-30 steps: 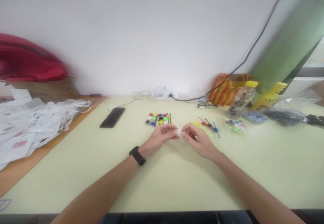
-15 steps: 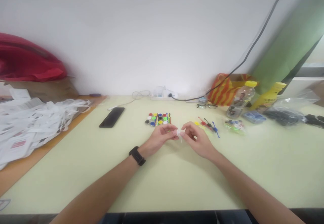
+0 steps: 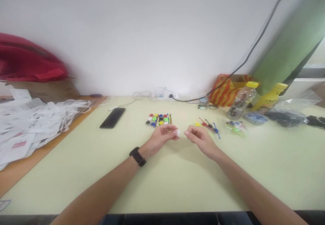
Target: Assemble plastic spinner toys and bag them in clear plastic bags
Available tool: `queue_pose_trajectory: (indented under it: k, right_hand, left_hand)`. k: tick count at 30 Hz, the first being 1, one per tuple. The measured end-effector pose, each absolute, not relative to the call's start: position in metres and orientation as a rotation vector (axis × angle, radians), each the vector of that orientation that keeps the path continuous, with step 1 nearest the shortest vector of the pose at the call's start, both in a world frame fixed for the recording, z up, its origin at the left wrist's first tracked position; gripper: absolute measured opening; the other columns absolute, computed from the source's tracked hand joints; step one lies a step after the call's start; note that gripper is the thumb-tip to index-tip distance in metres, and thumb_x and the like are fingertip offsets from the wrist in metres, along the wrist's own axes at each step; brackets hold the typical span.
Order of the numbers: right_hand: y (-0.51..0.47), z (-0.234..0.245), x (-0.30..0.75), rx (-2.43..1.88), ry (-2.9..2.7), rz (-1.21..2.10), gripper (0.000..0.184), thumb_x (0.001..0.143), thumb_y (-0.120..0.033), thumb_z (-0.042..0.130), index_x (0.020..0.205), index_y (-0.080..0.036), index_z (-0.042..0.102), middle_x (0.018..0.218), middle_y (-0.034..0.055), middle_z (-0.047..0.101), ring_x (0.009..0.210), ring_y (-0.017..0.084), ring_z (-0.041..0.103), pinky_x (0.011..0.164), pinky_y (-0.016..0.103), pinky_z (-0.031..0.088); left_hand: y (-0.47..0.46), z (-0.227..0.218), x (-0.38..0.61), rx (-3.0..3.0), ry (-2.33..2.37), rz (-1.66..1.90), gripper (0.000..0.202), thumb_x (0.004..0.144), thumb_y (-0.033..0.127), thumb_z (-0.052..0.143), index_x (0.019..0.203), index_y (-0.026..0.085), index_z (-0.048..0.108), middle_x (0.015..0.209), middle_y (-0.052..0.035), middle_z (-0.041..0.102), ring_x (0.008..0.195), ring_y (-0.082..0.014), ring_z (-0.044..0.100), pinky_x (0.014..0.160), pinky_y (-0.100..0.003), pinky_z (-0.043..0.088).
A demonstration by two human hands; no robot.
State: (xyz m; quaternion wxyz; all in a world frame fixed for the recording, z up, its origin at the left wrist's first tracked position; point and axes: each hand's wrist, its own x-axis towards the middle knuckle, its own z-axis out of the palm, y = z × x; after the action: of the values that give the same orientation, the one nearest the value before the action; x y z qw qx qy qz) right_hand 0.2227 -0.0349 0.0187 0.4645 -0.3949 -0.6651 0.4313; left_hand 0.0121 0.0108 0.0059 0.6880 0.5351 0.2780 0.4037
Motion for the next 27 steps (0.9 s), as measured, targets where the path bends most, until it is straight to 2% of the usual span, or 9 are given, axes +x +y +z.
queue_pose_trajectory:
  k: [2,4,7,17,23,27]
  right_hand:
    - [-0.0331,0.017,0.2205,-1.034,-1.627,0.986,0.033,0.092,-0.052,0.066,0.084,-0.022,0.055,0.065,-0.0045,0.046,0.057,0.012,0.038,0.053,0.028,0.028]
    - [-0.0331,0.0157,0.2186,-1.045,-1.663,0.969,0.03,0.092,-0.05,0.066,0.097,-0.022,0.056,0.067,-0.0051,0.048,0.057,0.012,0.04,0.053,0.027,0.031]
    - [-0.0346,0.014,0.217,-1.036,-1.711,0.969,0.027,0.095,-0.048,0.063,0.103,-0.023,0.056,0.067,-0.0056,0.048,0.057,0.012,0.041,0.052,0.026,0.032]
    - [-0.0382,0.0124,0.2157,-1.07,-1.761,0.879,0.019,0.097,-0.041,0.06,0.103,-0.022,0.06,0.065,-0.0054,0.047,0.057,0.012,0.041,0.053,0.026,0.032]
    - [-0.0409,0.017,0.2149,-1.104,-1.833,0.881,0.025,0.097,-0.041,0.058,0.085,-0.021,0.065,0.064,-0.0026,0.052,0.056,0.012,0.04,0.052,0.027,0.032]
    - [-0.0423,0.0197,0.2141,-1.092,-1.845,0.907,0.028,0.097,-0.042,0.058,0.082,-0.02,0.066,0.065,-0.0012,0.056,0.056,0.012,0.041,0.053,0.027,0.033]
  left_hand:
    - [0.01,0.0063,0.0127,1.197,0.619,0.901,0.032,0.078,0.033,0.086,0.1,0.013,0.074,0.086,-0.0049,0.07,0.077,-0.0149,0.068,0.079,-0.03,0.052]
    - [0.0091,0.007,0.0133,1.19,0.617,0.905,0.032,0.077,0.033,0.087,0.099,0.013,0.074,0.084,-0.0045,0.07,0.077,-0.0147,0.067,0.079,-0.03,0.052]
    - [0.0084,0.008,0.0138,1.181,0.604,0.907,0.031,0.077,0.032,0.087,0.098,0.014,0.075,0.082,-0.0036,0.069,0.076,-0.0137,0.066,0.078,-0.029,0.051]
    - [0.0089,0.0058,0.0128,1.146,0.579,0.884,0.028,0.08,0.03,0.085,0.101,0.014,0.074,0.089,-0.0052,0.071,0.08,-0.0147,0.068,0.081,-0.03,0.052]
    - [0.0082,0.0093,0.013,1.129,0.6,0.891,0.028,0.079,0.029,0.086,0.1,0.015,0.075,0.09,-0.0042,0.07,0.08,-0.0139,0.067,0.082,-0.029,0.052]
    - [0.0083,0.0089,0.0127,1.119,0.607,0.893,0.029,0.078,0.03,0.086,0.101,0.016,0.076,0.091,-0.004,0.07,0.081,-0.0137,0.067,0.081,-0.029,0.053]
